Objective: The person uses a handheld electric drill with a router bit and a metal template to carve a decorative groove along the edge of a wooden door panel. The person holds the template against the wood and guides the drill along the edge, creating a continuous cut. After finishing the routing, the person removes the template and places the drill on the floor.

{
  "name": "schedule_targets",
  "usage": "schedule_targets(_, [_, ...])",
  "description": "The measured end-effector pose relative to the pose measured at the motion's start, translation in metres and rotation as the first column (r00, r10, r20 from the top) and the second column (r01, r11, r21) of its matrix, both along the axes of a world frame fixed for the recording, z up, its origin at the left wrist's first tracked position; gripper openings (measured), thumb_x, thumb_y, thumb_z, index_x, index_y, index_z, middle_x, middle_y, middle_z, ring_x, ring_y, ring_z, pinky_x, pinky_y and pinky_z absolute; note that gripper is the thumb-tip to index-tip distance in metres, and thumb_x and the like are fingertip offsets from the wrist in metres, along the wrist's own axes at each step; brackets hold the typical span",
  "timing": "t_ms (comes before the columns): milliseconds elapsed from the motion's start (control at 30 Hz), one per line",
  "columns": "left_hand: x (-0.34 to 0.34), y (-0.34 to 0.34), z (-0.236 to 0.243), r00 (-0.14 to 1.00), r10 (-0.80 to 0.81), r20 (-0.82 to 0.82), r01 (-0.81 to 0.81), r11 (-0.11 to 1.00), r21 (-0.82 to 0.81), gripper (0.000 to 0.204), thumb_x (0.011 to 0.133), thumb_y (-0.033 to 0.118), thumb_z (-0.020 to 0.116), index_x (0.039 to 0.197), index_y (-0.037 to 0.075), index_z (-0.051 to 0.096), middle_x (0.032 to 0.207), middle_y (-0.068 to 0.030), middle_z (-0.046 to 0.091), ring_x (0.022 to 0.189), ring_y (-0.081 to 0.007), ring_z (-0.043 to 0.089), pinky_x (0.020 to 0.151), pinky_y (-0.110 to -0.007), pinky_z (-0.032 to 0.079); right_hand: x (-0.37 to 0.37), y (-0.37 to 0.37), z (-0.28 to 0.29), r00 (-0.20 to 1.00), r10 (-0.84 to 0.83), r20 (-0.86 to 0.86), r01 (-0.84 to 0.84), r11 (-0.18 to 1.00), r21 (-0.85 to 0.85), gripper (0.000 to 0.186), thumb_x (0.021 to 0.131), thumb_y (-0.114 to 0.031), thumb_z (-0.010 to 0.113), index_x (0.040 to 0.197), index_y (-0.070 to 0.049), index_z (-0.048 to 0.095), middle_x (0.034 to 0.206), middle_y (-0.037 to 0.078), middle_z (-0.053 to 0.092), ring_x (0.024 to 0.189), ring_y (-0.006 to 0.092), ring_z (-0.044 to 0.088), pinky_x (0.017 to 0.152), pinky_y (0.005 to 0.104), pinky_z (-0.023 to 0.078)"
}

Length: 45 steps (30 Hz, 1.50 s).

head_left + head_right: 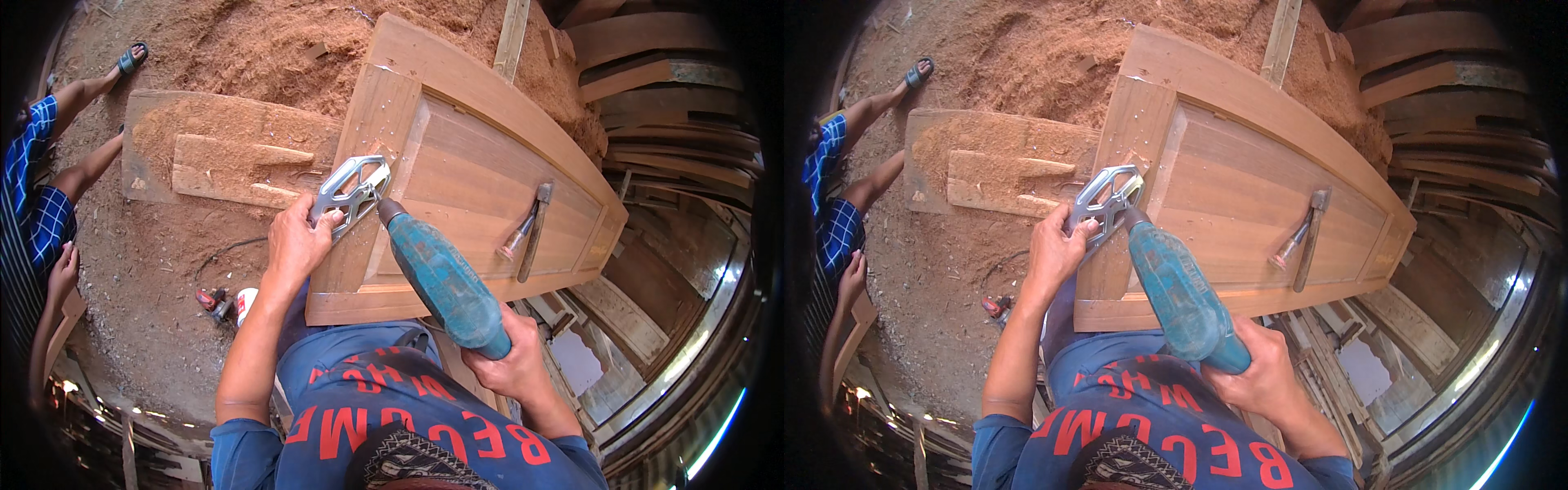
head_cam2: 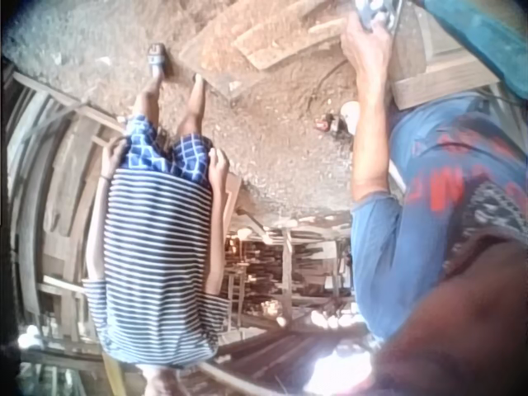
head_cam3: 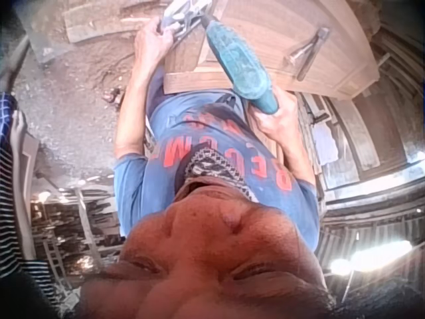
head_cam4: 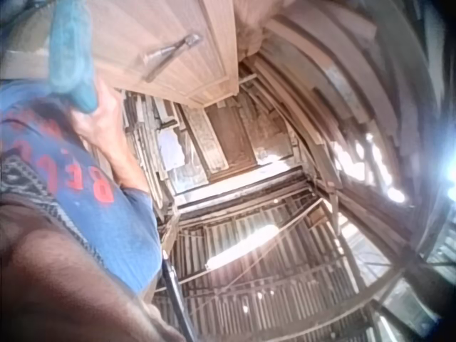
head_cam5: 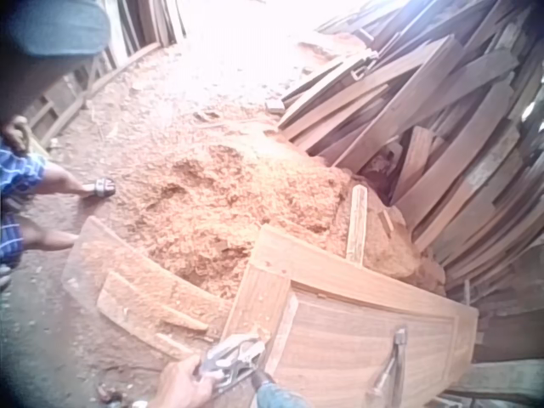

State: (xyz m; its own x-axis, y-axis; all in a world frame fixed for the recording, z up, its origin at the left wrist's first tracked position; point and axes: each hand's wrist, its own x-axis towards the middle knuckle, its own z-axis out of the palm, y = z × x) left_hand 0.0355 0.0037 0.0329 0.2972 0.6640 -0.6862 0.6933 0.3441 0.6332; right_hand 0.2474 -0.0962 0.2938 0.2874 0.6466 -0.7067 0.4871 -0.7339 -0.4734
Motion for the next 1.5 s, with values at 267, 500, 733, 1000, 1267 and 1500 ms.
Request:
schedule_targets(267, [-0.009, -0.001, -0.016, 0.947, 0.232, 0.222, -0.157, 0.937, -0.311, 0.027, 0.094, 0.024, 0.080, 0.109, 0.002, 0.075, 0.083, -0.0111, 0.077, 0.073, -0.0156, 0.069, 0.070, -0.036, 0.055, 0.010, -0.011, 0.010, 1.000, 0.000, -0.015, 0.000, 1.000, 0.029, 0.039, 0.074, -0.002, 0.082, 0.112, 0.003, 0.072, 0.096, 0.014, 0.077, 0.083, 0.0250, 0.078, 0.077, 0.0341, 0.059])
schedule_targets(500, [-0.012, -0.002, -0.021, 0.900, 0.310, 0.306, -0.189, 0.911, -0.366, 0.027, 0.096, 0.023, 0.079, 0.108, -0.001, 0.074, 0.088, -0.0076, 0.076, 0.078, -0.0110, 0.066, 0.073, -0.033, 0.054, 0.015, -0.016, 0.018, 0.992, -0.119, -0.031, 0.119, 0.993, 0.009, 0.038, 0.073, -0.001, 0.080, 0.111, 0.002, 0.073, 0.095, 0.013, 0.078, 0.083, 0.0227, 0.077, 0.078, 0.0328, 0.059])
schedule_targets(733, [-0.012, -0.004, -0.028, 0.935, 0.266, 0.235, -0.195, 0.939, -0.284, 0.027, 0.095, 0.024, 0.079, 0.106, 0.000, 0.075, 0.088, -0.0089, 0.077, 0.078, -0.0130, 0.067, 0.073, -0.034, 0.054, 0.016, -0.002, 0.014, 0.997, -0.046, -0.058, 0.047, 0.999, 0.016, 0.038, 0.074, -0.001, 0.080, 0.111, 0.003, 0.072, 0.093, 0.014, 0.077, 0.082, 0.0239, 0.077, 0.078, 0.0331, 0.058])
schedule_targets(1000, [-0.005, -0.001, -0.017, 0.966, 0.225, 0.130, -0.200, 0.963, -0.181, 0.030, 0.092, 0.028, 0.082, 0.105, 0.002, 0.075, 0.085, -0.0169, 0.076, 0.074, -0.0220, 0.070, 0.069, -0.039, 0.054, 0.014, 0.008, 0.002, 0.998, -0.014, -0.062, 0.015, 1.000, 0.005, 0.039, 0.075, -0.001, 0.080, 0.113, 0.002, 0.072, 0.093, 0.015, 0.078, 0.082, 0.0256, 0.078, 0.078, 0.0342, 0.059])
schedule_targets(1267, [0.000, 0.006, -0.003, 0.994, 0.103, 0.047, -0.099, 0.991, -0.085, 0.036, 0.090, 0.035, 0.082, 0.100, 0.002, 0.072, 0.079, -0.0212, 0.072, 0.075, -0.0378, 0.072, 0.069, -0.048, 0.053, 0.012, 0.010, 0.001, 0.999, 0.003, -0.034, -0.004, 1.000, -0.027, 0.039, 0.075, -0.004, 0.082, 0.113, 0.002, 0.073, 0.095, 0.016, 0.078, 0.084, 0.0281, 0.078, 0.078, 0.0347, 0.059])
schedule_targets(1500, [-0.001, 0.008, -0.006, 0.994, 0.086, 0.062, -0.081, 0.994, -0.076, 0.035, 0.090, 0.034, 0.082, 0.099, 0.001, 0.071, 0.079, -0.0219, 0.072, 0.075, -0.0379, 0.072, 0.070, -0.048, 0.053, 0.015, 0.010, 0.003, 1.000, 0.021, -0.020, -0.021, 1.000, -0.014, 0.040, 0.075, -0.005, 0.085, 0.112, 0.002, 0.073, 0.097, 0.016, 0.078, 0.086, 0.0294, 0.079, 0.079, 0.0358, 0.060])
